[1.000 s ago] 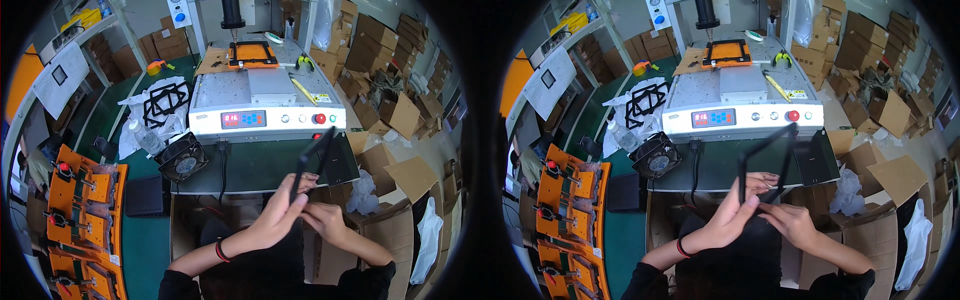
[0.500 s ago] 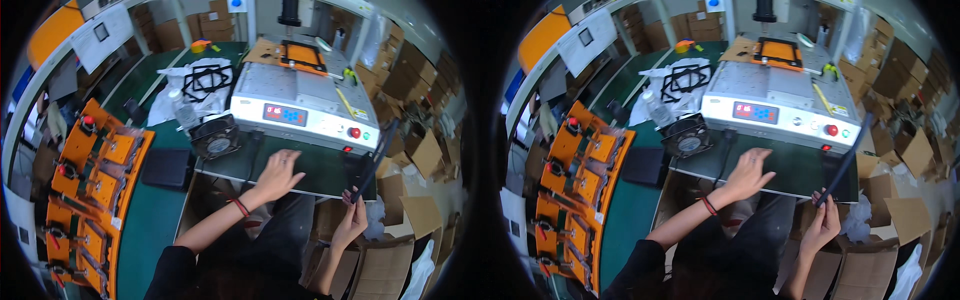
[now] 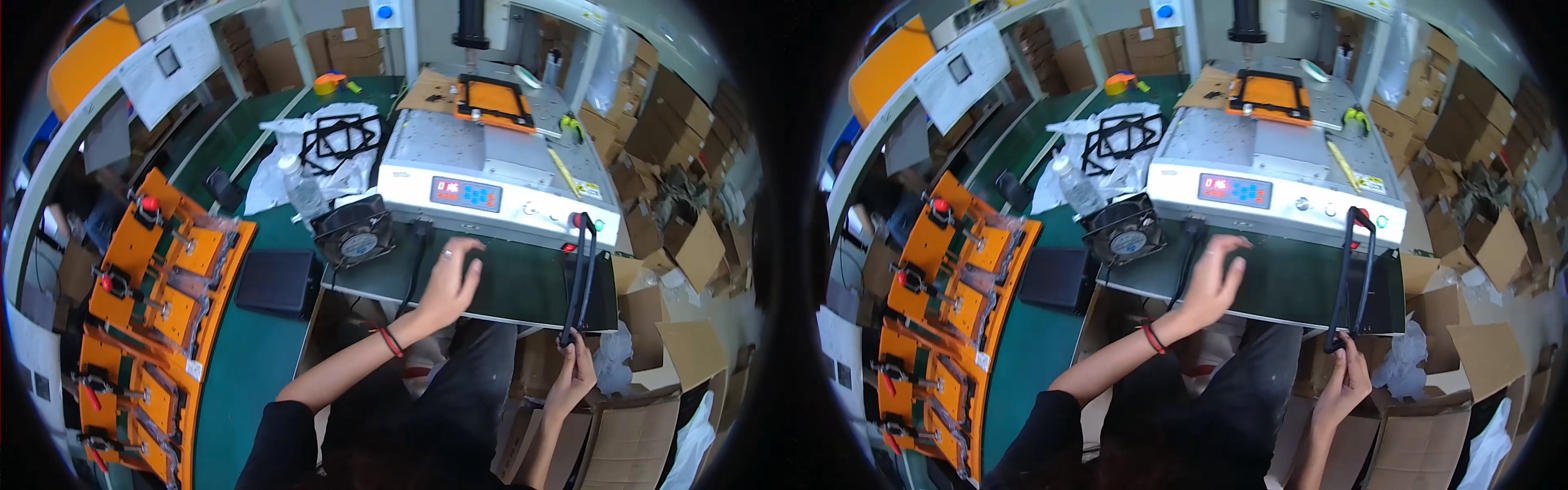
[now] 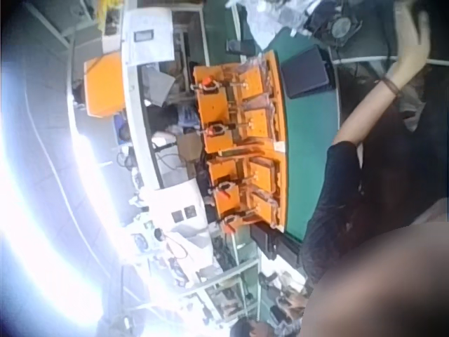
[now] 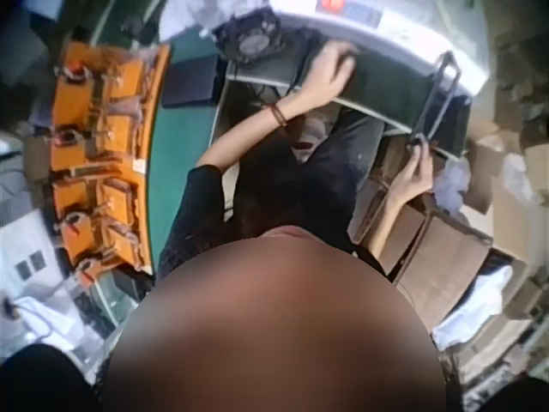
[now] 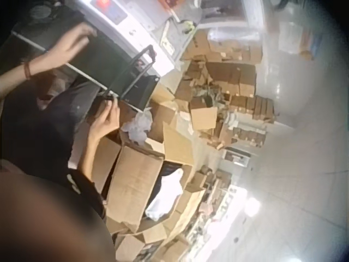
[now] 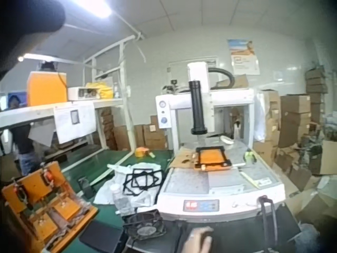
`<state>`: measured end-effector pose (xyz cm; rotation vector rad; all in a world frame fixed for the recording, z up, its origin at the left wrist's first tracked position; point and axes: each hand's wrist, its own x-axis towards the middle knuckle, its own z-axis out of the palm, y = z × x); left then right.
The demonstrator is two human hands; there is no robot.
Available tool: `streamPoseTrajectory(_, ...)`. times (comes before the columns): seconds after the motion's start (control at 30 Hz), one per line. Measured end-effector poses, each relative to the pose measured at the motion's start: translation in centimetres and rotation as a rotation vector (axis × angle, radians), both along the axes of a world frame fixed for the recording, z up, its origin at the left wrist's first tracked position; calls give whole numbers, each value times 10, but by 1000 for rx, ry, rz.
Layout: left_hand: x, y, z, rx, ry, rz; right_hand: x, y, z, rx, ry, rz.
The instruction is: Assembling electronic tablets by pressing components together with a pneumatic press and packing them.
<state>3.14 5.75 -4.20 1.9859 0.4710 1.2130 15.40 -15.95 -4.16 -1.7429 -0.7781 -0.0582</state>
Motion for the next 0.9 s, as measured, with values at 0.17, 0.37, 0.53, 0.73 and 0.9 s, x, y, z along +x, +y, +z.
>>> streamPoseTrajectory(0.17,22,42,71,75,-194,136,1,5,4,82,44,15)
streamPoseTrajectory(0.37,71,129,126,-366,3,135,11,1,12,105,26,6)
streamPoseTrajectory(0.53,114,197,138,-19,410,364,14,-11,6,100,121,-2)
streamPoseTrajectory(0.73,152,214,141,-28,615,445,24,-36,-7,98,-34,-103)
streamPoseTrajectory(0.9,165,195,152,-45,912,489,39,-52,-5,70,-122,-212)
